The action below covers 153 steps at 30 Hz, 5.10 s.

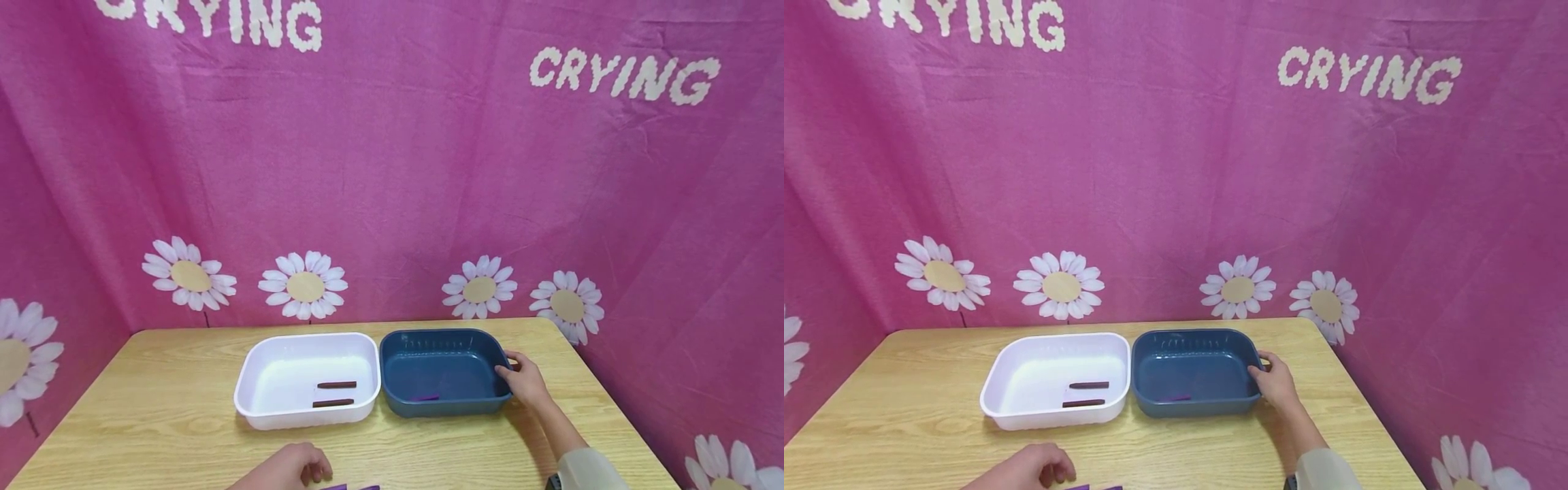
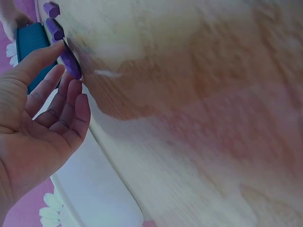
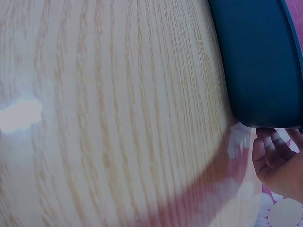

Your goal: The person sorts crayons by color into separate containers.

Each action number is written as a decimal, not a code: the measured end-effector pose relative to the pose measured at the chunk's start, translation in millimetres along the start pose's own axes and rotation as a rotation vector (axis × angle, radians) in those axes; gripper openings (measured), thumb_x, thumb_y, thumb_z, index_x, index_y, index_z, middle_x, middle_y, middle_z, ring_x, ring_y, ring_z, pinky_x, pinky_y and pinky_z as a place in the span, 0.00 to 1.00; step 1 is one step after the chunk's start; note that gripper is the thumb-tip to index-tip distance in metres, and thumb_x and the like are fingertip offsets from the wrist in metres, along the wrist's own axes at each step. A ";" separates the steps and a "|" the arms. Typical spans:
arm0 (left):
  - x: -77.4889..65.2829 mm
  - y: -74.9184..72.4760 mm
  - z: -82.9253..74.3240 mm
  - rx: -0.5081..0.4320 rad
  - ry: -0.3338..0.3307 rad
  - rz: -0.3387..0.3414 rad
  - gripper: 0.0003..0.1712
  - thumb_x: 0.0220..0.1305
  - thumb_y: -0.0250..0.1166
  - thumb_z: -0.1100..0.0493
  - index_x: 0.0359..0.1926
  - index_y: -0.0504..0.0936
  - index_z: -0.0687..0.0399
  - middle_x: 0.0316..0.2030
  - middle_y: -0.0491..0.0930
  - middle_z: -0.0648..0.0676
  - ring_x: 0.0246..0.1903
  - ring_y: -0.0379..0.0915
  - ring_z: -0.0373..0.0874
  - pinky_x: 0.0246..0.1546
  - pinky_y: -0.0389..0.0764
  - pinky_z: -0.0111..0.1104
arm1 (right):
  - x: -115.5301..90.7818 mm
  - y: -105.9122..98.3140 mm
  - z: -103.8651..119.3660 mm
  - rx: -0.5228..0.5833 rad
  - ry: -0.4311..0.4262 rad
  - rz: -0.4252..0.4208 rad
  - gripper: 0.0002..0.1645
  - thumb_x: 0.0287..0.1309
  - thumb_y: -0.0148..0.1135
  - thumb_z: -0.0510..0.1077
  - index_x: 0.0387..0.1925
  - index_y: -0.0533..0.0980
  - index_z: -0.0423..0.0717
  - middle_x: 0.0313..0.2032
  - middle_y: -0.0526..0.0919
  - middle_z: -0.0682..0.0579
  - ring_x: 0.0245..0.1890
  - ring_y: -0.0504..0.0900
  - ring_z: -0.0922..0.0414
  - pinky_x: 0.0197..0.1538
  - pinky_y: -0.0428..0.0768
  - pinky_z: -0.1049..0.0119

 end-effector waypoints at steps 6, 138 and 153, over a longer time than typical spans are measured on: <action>1.2 5.4 -2.2 -0.008 0.041 -0.001 0.09 0.45 0.66 0.68 0.32 0.82 0.59 0.24 0.74 0.44 0.25 0.66 0.30 0.28 0.69 0.26 | -0.4 -0.3 -1.3 0.025 -0.029 -0.018 0.27 0.58 0.57 0.41 0.56 0.68 0.31 0.42 0.78 0.30 0.38 0.80 0.47 0.42 0.82 0.55; 141.7 -23.1 -104.6 0.209 0.148 -0.270 0.06 0.53 0.64 0.64 0.34 0.84 0.58 0.27 0.81 0.49 0.28 0.71 0.36 0.30 0.74 0.28 | -2.2 0.8 4.0 -0.002 -0.036 -0.029 0.28 0.60 0.53 0.35 0.63 0.64 0.37 0.47 0.75 0.28 0.42 0.78 0.44 0.40 0.81 0.56; 155.6 -19.1 -98.3 0.199 0.135 -0.290 0.07 0.54 0.64 0.64 0.36 0.84 0.59 0.29 0.81 0.51 0.29 0.71 0.37 0.31 0.73 0.28 | -2.8 1.4 5.5 0.016 -0.020 -0.032 0.28 0.60 0.53 0.35 0.63 0.64 0.38 0.46 0.76 0.29 0.42 0.78 0.45 0.40 0.81 0.57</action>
Point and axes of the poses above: each hand's wrist, its own x-axis towards the middle knuckle, its own y-axis out of the palm, z = x × y, the point moved 4 cm from there along x, towards the middle knuckle
